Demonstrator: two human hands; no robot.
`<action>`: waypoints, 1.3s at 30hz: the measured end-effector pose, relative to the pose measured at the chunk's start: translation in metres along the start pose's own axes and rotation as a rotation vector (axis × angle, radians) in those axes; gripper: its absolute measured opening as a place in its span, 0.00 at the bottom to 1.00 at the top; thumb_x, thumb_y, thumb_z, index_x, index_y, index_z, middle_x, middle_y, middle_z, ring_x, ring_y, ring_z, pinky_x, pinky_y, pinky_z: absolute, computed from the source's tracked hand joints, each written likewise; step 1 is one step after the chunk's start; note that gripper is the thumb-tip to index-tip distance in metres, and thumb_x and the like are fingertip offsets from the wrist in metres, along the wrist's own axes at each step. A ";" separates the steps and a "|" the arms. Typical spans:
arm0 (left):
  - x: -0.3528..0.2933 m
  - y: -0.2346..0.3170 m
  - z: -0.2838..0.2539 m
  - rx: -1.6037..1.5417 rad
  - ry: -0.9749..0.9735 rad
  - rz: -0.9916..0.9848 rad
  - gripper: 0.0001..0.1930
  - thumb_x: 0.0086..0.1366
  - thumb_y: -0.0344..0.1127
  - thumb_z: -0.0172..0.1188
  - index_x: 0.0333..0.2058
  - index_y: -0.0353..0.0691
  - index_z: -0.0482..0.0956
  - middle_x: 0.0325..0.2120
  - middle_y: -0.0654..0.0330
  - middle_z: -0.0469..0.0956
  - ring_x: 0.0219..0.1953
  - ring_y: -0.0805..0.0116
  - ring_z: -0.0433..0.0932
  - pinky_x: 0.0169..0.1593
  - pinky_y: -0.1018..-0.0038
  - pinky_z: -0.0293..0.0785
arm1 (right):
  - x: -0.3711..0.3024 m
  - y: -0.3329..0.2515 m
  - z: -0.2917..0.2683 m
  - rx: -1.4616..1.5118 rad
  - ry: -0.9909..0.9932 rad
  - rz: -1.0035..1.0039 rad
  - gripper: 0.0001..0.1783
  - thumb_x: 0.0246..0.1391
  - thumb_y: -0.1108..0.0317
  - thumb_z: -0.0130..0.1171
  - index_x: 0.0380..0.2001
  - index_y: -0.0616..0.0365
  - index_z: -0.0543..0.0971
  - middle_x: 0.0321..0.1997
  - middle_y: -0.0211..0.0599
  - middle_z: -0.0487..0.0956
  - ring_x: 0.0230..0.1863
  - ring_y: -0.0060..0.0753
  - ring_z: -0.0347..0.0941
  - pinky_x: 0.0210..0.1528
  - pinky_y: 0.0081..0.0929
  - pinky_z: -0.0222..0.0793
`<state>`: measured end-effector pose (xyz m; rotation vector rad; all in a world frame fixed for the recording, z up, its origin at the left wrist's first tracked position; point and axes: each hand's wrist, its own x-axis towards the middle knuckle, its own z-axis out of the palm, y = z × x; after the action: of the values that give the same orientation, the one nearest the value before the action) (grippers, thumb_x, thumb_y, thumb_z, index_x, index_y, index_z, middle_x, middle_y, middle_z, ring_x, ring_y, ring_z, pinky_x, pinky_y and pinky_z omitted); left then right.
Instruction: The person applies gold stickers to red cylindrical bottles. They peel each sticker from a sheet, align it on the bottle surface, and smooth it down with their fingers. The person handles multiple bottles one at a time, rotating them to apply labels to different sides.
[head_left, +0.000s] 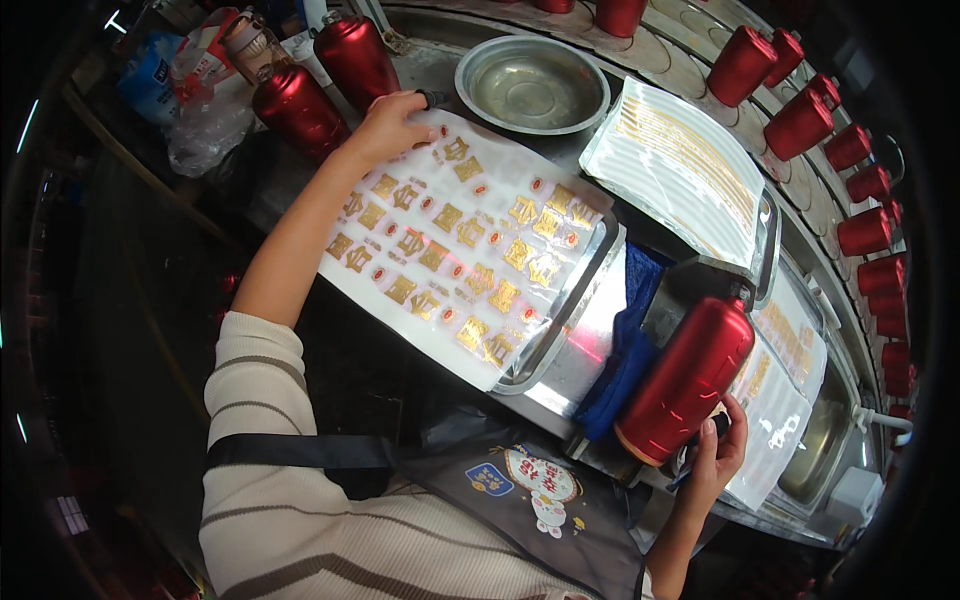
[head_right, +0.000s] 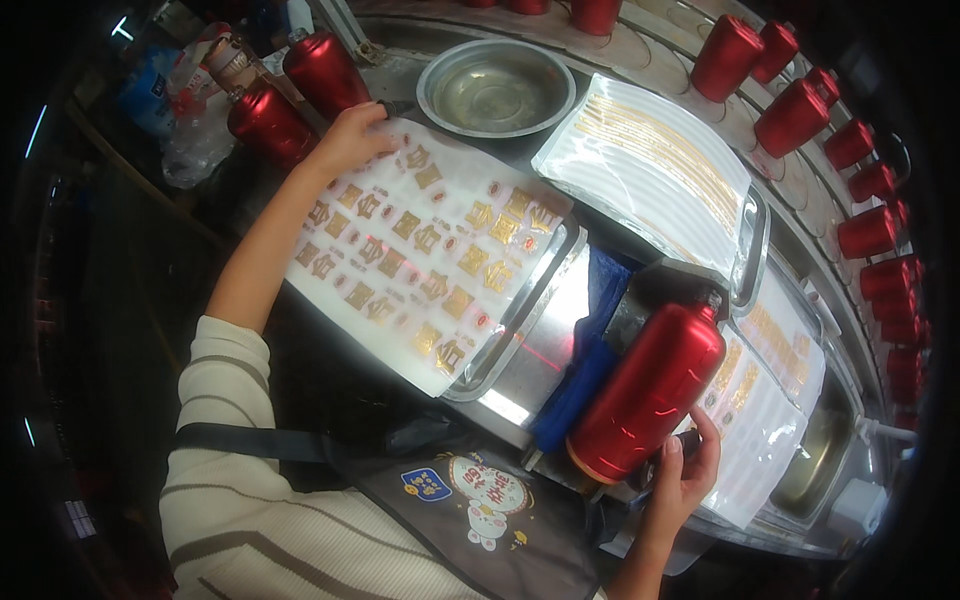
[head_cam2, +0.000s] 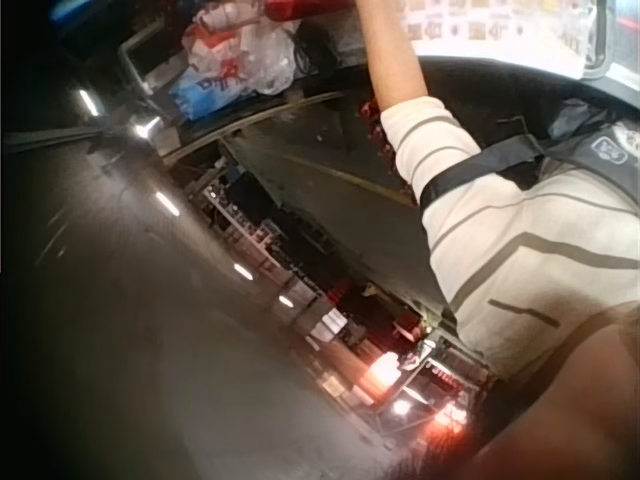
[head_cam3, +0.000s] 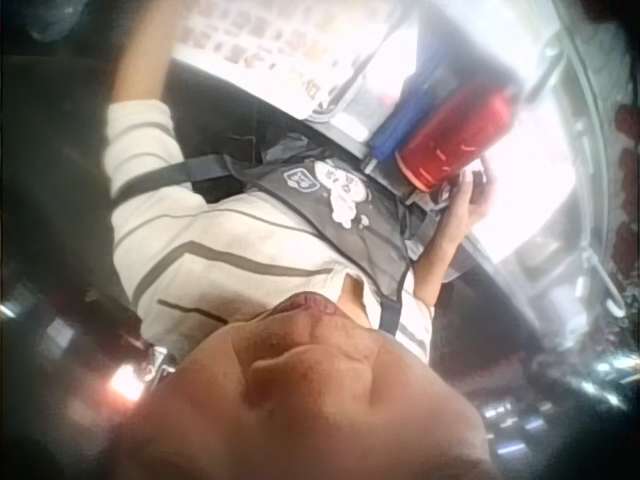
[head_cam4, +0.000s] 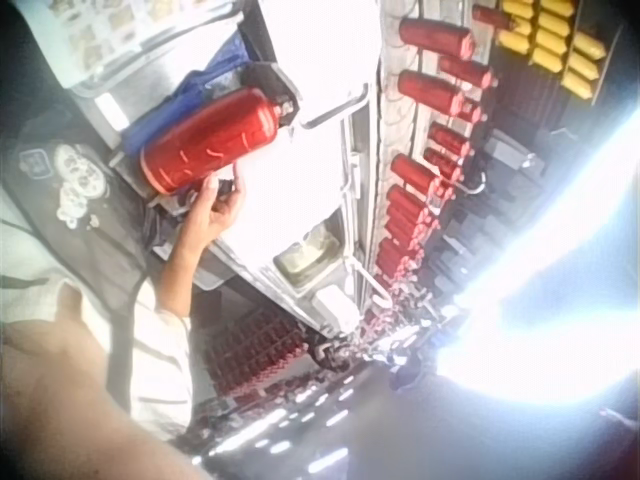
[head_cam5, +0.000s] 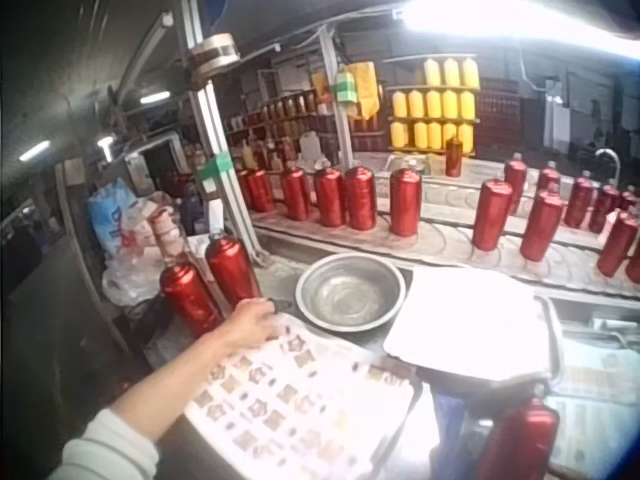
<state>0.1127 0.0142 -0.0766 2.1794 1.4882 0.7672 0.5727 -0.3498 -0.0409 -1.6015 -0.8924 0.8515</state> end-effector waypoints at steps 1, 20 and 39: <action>0.003 -0.004 0.000 0.094 0.025 0.129 0.11 0.55 0.30 0.69 0.33 0.34 0.78 0.28 0.56 0.78 0.27 0.63 0.79 0.29 0.66 0.74 | 0.001 0.004 0.000 0.000 0.010 -0.048 0.21 0.61 0.71 0.55 0.57 0.65 0.71 0.38 0.26 0.75 0.31 0.09 0.64 0.31 0.09 0.56; -0.080 0.140 0.000 -0.148 0.296 0.068 0.06 0.61 0.25 0.65 0.37 0.32 0.82 0.29 0.61 0.82 0.34 0.77 0.79 0.41 0.76 0.74 | -0.016 -0.004 -0.001 -0.535 -0.217 -0.454 0.55 0.35 0.51 0.78 0.65 0.64 0.66 0.50 0.38 0.76 0.24 0.14 0.62 0.24 0.14 0.58; -0.102 0.338 0.122 -1.097 -0.161 0.049 0.07 0.62 0.25 0.65 0.38 0.31 0.81 0.31 0.64 0.82 0.35 0.81 0.77 0.42 0.80 0.75 | -0.007 -0.018 0.004 -0.420 -0.260 -0.372 0.45 0.37 0.68 0.72 0.64 0.56 0.70 0.39 0.41 0.73 0.27 0.25 0.71 0.26 0.20 0.65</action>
<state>0.4040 -0.2035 0.0072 1.3705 0.6385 1.0512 0.5634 -0.3514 -0.0232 -1.6182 -1.5810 0.6402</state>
